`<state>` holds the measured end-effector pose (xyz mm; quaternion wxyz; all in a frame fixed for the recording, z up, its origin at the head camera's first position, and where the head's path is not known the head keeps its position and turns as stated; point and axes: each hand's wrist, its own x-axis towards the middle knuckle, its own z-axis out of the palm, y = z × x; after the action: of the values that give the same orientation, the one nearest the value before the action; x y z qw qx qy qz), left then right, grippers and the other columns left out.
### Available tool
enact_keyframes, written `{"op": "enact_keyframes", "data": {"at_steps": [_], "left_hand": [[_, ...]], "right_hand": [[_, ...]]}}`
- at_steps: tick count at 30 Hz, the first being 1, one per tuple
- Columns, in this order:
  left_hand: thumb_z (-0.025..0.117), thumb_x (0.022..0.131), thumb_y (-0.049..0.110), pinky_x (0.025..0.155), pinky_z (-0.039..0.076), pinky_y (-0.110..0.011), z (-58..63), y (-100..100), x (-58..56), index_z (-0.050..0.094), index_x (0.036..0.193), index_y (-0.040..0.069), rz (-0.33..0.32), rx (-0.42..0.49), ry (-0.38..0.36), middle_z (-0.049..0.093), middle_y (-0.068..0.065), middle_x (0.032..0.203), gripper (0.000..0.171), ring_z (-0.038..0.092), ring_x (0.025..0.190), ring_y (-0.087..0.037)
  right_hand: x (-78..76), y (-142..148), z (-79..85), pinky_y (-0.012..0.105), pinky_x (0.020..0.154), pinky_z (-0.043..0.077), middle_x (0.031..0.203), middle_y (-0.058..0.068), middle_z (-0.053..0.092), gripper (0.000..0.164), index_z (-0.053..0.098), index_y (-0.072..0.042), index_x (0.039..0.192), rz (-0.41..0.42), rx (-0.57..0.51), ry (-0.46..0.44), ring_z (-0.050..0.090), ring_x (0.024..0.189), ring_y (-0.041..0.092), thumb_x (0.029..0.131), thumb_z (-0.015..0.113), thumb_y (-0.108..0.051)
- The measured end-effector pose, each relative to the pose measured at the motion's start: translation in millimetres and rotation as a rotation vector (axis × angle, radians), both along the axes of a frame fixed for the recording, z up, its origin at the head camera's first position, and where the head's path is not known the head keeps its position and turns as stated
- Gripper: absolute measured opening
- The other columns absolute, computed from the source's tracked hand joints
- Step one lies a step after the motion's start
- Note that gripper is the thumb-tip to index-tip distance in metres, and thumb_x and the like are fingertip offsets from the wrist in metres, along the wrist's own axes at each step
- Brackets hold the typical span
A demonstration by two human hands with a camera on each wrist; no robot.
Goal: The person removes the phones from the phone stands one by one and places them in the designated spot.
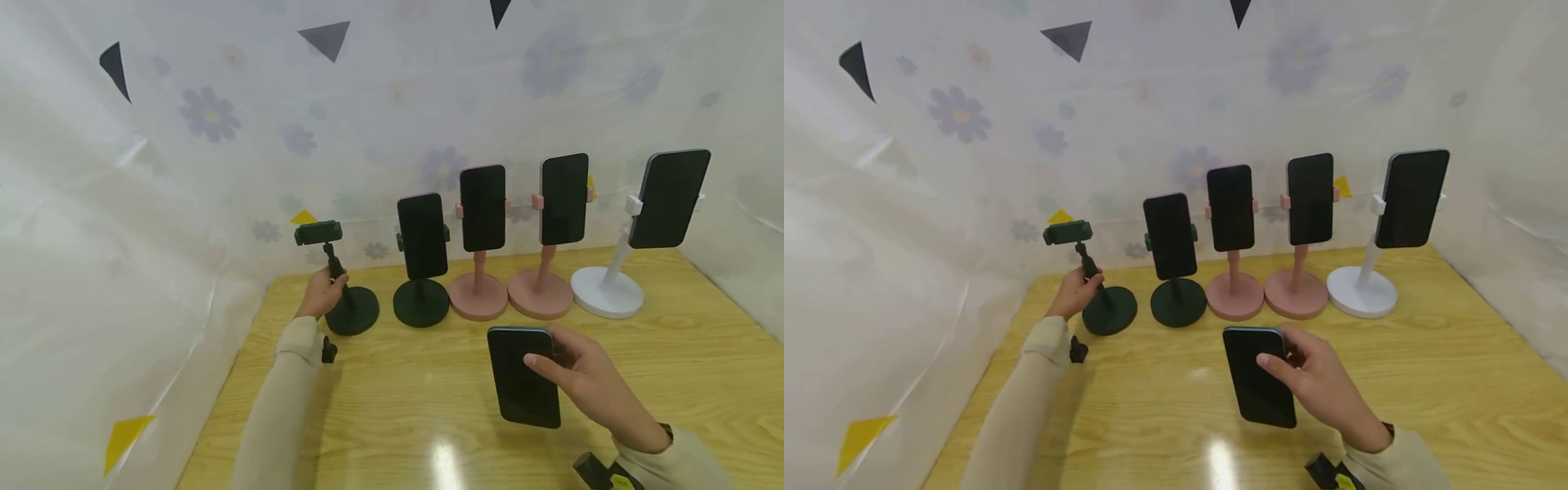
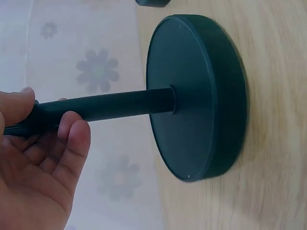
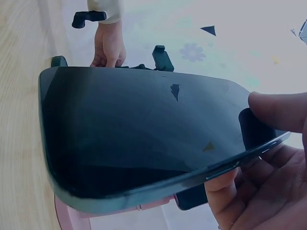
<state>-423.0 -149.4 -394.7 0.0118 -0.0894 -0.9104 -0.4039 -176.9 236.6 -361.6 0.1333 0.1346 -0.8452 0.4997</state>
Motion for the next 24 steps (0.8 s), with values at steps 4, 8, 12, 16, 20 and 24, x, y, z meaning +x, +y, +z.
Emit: {"op": "enact_keyframes", "data": {"at_steps": [4,8,12,16,20,24], "left_hand": [[0.049,0.104,0.025,0.088,0.053,-0.049,0.3,-3,0.1,0.059,0.126,0.001,0.007,-0.007,0.004,0.065,-0.022,0.119,0.034,0.065,0.105,-0.035],[0.050,0.104,0.027,0.088,0.054,-0.050,-1.7,-4,0.3,0.059,0.125,0.001,0.015,0.003,0.010,0.066,-0.023,0.118,0.035,0.065,0.104,-0.035],[0.049,0.104,0.031,0.091,0.053,-0.052,-4.1,-5,1.5,0.059,0.125,-0.001,0.026,0.018,0.001,0.064,-0.025,0.121,0.039,0.064,0.107,-0.038],[0.043,0.106,0.033,0.098,0.049,-0.056,-0.9,-3,10.2,0.058,0.127,-0.004,0.050,0.046,0.010,0.058,-0.027,0.129,0.045,0.060,0.117,-0.041],[0.036,0.107,0.035,0.106,0.043,-0.057,7.7,2,31.8,0.050,0.138,-0.004,0.143,0.074,0.032,0.050,-0.025,0.142,0.052,0.052,0.128,-0.042],[0.040,0.105,0.037,0.098,0.047,-0.055,17.4,3,58.6,0.051,0.141,0.003,0.254,0.117,0.046,0.047,-0.019,0.146,0.051,0.054,0.123,-0.039]], "right_hand": [[0.2,-1,-1.4,0.028,0.049,0.035,0.068,-0.005,0.035,0.018,0.050,-0.010,0.086,-0.009,0.011,-0.006,0.041,0.053,0.010,0.092,0.066,-0.003],[0.3,-1,-2.4,0.027,0.049,0.035,0.067,-0.005,0.035,0.018,0.050,-0.010,0.086,-0.016,0.016,-0.006,0.041,0.053,0.010,0.092,0.066,-0.004],[-0.6,-2,-2.7,0.027,0.049,0.034,0.067,-0.004,0.034,0.020,0.049,-0.010,0.084,-0.004,0.013,0.009,0.039,0.053,0.010,0.092,0.067,-0.003],[-0.6,-2,-3.1,0.027,0.049,0.034,0.066,-0.004,0.034,0.021,0.049,-0.011,0.084,-0.006,0.017,0.010,0.039,0.053,0.010,0.091,0.067,-0.004],[0.4,-3,-3.2,0.027,0.049,0.035,0.067,-0.005,0.035,0.019,0.051,-0.011,0.086,-0.010,0.015,0.005,0.041,0.054,0.010,0.091,0.067,-0.004],[-0.5,-4,-2.0,0.025,0.052,0.039,0.068,-0.006,0.038,0.017,0.052,-0.010,0.087,0.015,0.008,0.007,0.046,0.058,0.009,0.092,0.066,-0.004]]}}
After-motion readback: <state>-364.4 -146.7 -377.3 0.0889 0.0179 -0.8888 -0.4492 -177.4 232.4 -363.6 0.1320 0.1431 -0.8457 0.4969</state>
